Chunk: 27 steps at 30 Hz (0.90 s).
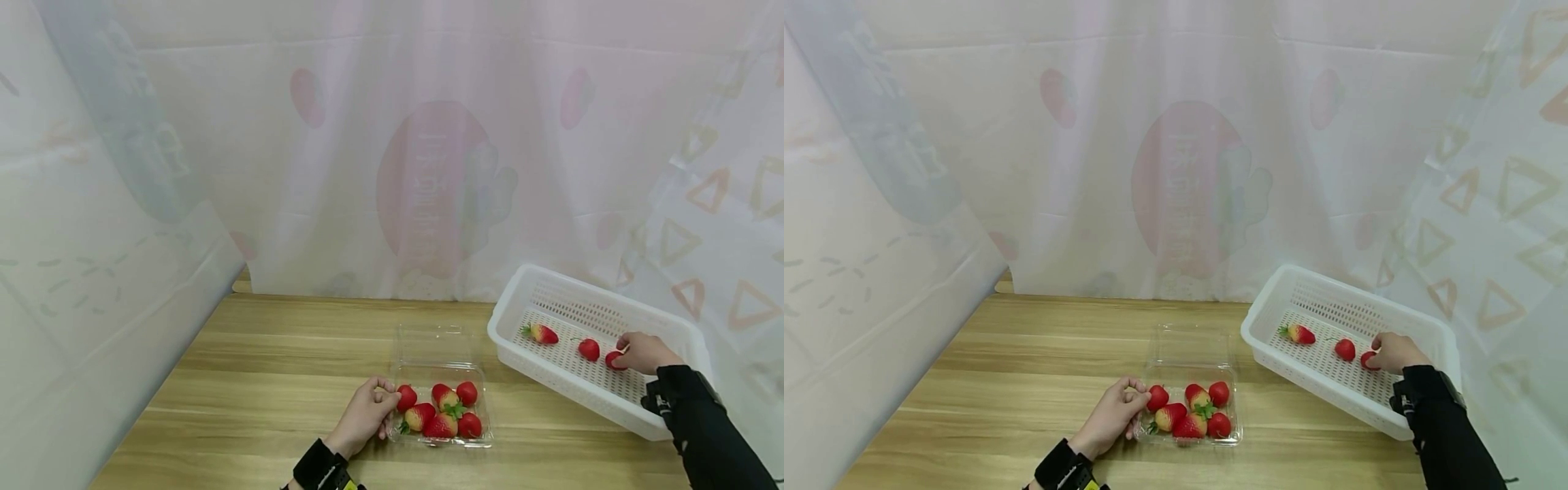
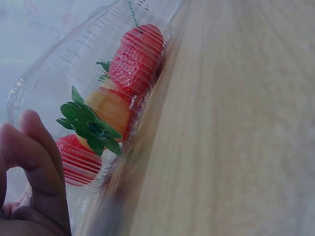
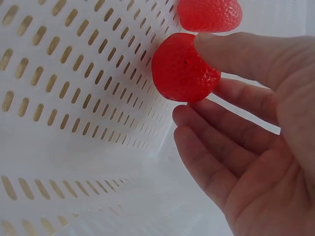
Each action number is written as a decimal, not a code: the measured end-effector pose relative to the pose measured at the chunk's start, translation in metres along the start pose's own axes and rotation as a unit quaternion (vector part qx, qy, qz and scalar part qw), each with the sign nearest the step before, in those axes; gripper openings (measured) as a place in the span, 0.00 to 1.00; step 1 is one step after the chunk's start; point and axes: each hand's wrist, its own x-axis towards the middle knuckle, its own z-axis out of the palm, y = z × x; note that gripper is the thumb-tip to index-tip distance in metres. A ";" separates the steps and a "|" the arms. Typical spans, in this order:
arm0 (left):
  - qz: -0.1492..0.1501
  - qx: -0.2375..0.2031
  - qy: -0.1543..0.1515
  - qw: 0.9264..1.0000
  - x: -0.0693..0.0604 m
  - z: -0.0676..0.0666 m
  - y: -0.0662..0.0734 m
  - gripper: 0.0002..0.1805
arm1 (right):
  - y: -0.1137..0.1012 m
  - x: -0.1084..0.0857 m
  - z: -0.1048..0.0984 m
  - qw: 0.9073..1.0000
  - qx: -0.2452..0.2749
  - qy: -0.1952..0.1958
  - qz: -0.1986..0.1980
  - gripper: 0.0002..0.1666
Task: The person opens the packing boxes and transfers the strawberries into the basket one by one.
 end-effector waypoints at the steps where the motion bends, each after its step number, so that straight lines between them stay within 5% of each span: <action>1: -0.001 0.000 0.000 1.000 0.000 0.000 0.000 0.13 | 0.000 0.000 0.000 1.000 -0.001 0.001 0.000 0.25; 20: -0.004 0.002 0.003 1.000 -0.002 0.001 0.003 0.13 | -0.009 0.001 -0.007 1.000 0.010 0.024 -0.009 0.32; 27: -0.003 -0.003 0.002 1.000 -0.002 0.001 0.002 0.12 | -0.022 -0.005 -0.016 0.997 0.004 0.063 -0.039 0.29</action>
